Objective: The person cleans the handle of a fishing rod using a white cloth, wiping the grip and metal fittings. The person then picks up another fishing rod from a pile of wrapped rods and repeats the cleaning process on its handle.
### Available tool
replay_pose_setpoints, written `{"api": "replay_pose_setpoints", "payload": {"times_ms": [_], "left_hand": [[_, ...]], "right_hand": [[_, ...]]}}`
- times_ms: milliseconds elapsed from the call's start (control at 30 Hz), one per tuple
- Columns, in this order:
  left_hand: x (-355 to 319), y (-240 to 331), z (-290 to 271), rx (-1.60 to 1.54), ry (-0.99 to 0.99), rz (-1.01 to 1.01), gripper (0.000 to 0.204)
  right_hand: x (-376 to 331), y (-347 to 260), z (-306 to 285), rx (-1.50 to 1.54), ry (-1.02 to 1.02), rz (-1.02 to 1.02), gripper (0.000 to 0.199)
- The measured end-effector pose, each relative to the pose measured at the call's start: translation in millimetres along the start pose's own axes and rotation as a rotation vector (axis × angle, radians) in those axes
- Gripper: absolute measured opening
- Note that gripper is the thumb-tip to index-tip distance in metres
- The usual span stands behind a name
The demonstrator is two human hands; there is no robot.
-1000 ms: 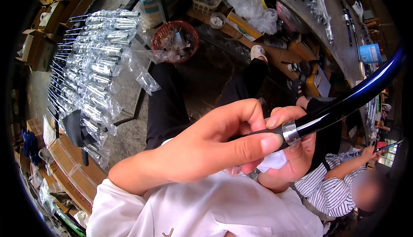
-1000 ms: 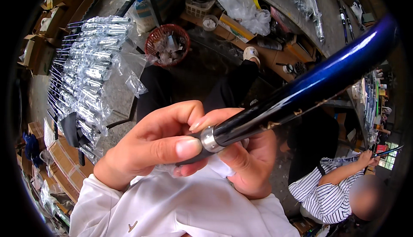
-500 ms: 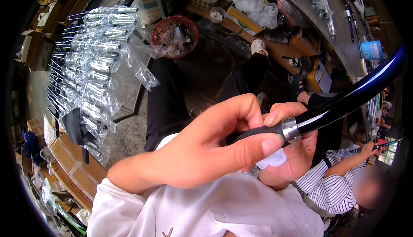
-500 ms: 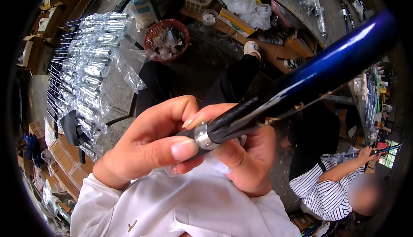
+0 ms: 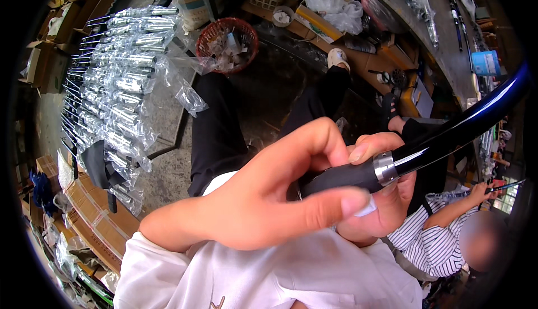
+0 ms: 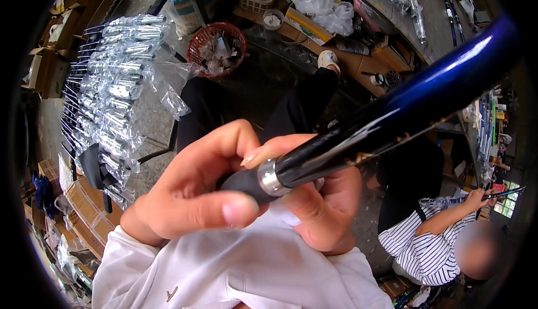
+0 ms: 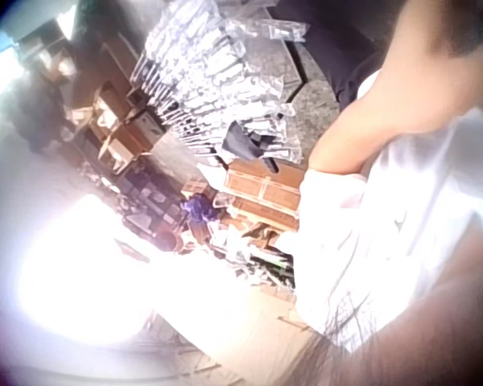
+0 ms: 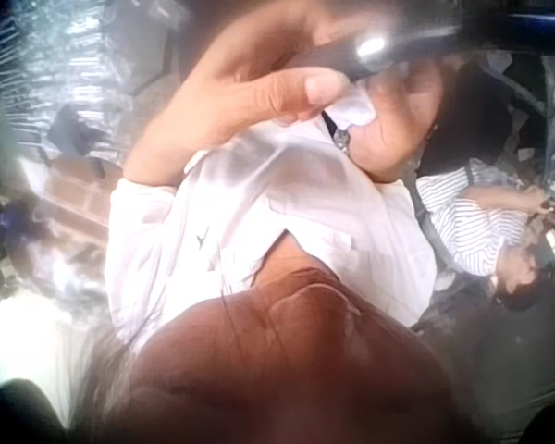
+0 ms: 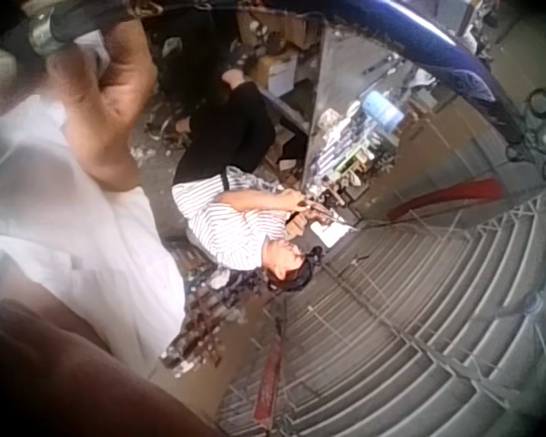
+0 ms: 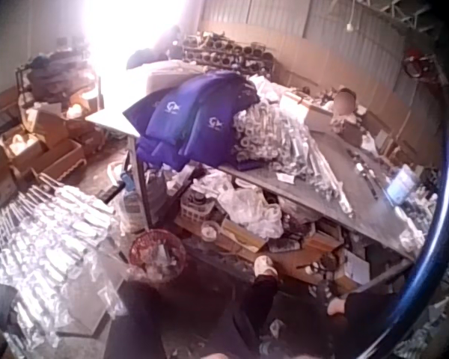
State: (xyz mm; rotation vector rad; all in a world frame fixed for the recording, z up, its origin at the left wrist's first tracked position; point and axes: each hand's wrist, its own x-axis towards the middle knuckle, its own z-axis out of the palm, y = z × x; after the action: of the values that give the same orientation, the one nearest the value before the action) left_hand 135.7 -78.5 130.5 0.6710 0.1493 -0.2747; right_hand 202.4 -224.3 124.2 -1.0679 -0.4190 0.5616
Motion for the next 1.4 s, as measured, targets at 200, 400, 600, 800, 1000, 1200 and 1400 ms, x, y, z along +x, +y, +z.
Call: {"api": "replay_pose_setpoints", "payload": {"times_ms": [200, 400, 600, 800, 1000, 1200, 1400], "left_hand": [[-1.5, 0.6, -3.7, 0.049, -0.051, 0.035, 0.038], [-0.6, -4.4, -3.2, 0.017, -0.070, -0.007, 0.036], [-1.7, 0.1, 0.1, -0.060, -0.002, -0.049, 0.038], [0.7, -5.2, -10.5, -0.096, -0.087, -0.140, 0.035], [1.0, -11.0, -13.4, -0.329, -0.236, -0.114, 0.030], [2.2, -3.0, -12.0, 0.116, -0.166, 0.107, 0.037], [-6.9, 7.4, -8.3, 0.262, 0.046, 0.142, 0.047]], "right_hand": [[4.7, 5.9, -7.4, 0.092, -0.110, -0.016, 0.036], [12.4, 5.2, -13.1, 0.139, -0.227, 0.008, 0.033], [14.0, 6.5, -7.1, 0.274, -0.187, 0.051, 0.029], [18.7, 6.3, -6.8, 0.447, -0.259, 0.103, 0.030], [23.0, 13.1, -13.7, 0.630, -0.395, 0.124, 0.032], [19.7, 17.3, -20.1, 0.406, -0.179, 0.085, 0.042], [22.2, 17.2, -33.1, 0.358, -0.070, 0.194, 0.059]]}}
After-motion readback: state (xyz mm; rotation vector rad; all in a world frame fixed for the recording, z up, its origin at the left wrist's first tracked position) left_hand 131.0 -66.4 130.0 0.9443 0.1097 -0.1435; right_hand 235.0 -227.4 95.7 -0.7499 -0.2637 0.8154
